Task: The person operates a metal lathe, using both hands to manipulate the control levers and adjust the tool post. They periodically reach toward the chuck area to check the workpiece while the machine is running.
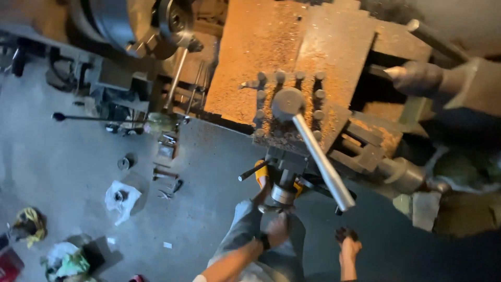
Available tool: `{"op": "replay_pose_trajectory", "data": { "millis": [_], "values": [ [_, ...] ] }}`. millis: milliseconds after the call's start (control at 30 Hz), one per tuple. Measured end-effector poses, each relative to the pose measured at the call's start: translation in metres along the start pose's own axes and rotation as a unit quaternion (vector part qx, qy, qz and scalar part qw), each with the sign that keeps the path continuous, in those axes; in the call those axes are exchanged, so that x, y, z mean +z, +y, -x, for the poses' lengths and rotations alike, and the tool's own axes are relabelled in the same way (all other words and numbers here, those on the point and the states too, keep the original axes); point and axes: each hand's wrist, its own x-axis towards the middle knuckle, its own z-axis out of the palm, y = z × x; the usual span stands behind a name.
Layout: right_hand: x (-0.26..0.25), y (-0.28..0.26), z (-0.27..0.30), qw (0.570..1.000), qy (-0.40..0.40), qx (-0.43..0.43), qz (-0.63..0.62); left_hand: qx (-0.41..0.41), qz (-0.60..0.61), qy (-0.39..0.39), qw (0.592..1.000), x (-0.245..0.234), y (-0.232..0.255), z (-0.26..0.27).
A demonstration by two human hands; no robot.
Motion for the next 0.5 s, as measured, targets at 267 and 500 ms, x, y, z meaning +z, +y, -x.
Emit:
{"op": "replay_pose_trajectory", "data": {
  "millis": [267,500],
  "values": [
    [0.049,-0.078,0.014,0.995,-0.085,-0.009,0.054,0.036,-0.261,0.092,0.960,-0.017,-0.058,-0.031],
    [0.065,-0.085,0.006,0.992,-0.070,0.055,0.093,0.188,-0.247,0.174,0.935,-0.016,-0.111,-0.045]
  ]
}}
